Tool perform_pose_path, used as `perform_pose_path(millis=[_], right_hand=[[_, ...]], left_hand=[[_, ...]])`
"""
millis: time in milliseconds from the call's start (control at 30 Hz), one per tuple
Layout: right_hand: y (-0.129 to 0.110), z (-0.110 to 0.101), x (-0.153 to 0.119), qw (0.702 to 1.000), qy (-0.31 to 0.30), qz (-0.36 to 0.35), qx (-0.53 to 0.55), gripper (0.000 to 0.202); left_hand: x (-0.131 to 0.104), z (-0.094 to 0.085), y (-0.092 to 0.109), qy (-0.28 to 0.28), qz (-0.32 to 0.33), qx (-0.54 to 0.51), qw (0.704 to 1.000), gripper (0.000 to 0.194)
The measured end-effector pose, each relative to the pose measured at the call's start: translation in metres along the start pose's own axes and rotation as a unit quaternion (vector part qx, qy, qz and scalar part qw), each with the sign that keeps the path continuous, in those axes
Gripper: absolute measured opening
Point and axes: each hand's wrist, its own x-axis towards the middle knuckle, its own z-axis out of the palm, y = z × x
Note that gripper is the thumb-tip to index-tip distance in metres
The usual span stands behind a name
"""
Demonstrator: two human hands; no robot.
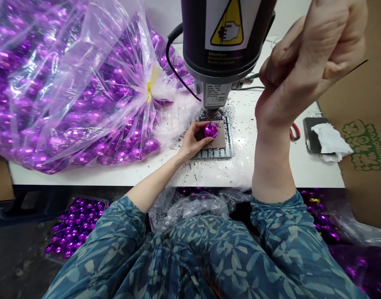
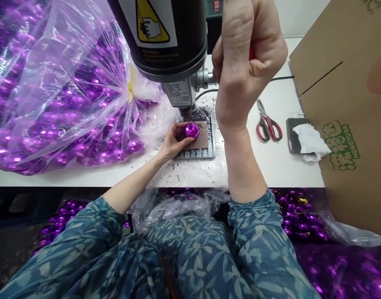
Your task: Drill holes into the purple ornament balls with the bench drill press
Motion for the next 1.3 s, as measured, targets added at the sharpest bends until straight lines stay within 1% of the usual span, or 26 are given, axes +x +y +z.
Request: perform_pose_path(millis=[167,300,400,500,567,667,800,900,967,1067,1133,1233,1300], right_hand=[[-0.006,0.001,-0.008,0.999,0.027,-0.013,-0.026,0.036],[-0.004,-0.001,-0.017,0.997,0.061,-0.026,-0.041,0.048],[-0.002,-0.002,-0.024,0.996,0.066,-0.027,-0.045,0.056],[0.004,-0.001,-0.029,0.995,0.072,-0.060,-0.045,0.064],[0.011,0.000,-0.031,0.992,0.078,-0.097,-0.029,0.068],[0.021,-0.004,-0.034,0.987,0.090,-0.132,-0.019,0.066],[0.030,-0.015,-0.039,0.986,0.088,-0.133,-0.043,0.067],[0.035,-0.021,-0.043,0.983,0.094,-0.154,-0.032,0.069],[0.039,-0.023,-0.046,0.980,0.105,-0.165,-0.032,0.066],[0.046,-0.027,-0.051,0.979,0.117,-0.152,-0.064,0.056],[0.051,-0.029,-0.054,0.978,0.125,-0.144,-0.087,0.053],[0.055,-0.033,-0.056,0.976,0.134,-0.152,-0.083,0.058],[0.053,-0.035,-0.057,0.979,0.117,-0.154,-0.059,0.063]], left_hand=[[-0.001,-0.001,0.002,0.000,0.001,0.011,1.000,0.064],[-0.001,0.000,0.004,0.003,0.016,0.015,1.000,0.062],[-0.001,0.000,0.005,-0.001,0.025,0.015,1.000,0.061],[-0.001,-0.001,0.007,-0.003,0.016,0.021,1.000,0.062],[-0.001,-0.001,0.008,-0.006,0.013,0.027,1.000,0.063],[-0.001,-0.001,0.007,-0.009,0.017,0.024,1.000,0.063],[-0.001,-0.001,0.004,-0.005,0.024,0.015,1.000,0.065],[-0.001,-0.001,0.001,-0.007,0.031,0.011,0.999,0.065],[-0.001,-0.001,0.000,-0.007,0.032,0.007,0.999,0.064],[-0.001,-0.001,-0.002,-0.004,0.032,0.006,0.999,0.063],[-0.001,-0.001,-0.002,-0.005,0.037,0.012,0.999,0.062],[0.000,-0.001,-0.002,-0.008,0.045,0.023,0.999,0.062],[0.000,-0.001,0.000,-0.004,0.044,0.026,0.999,0.062]])
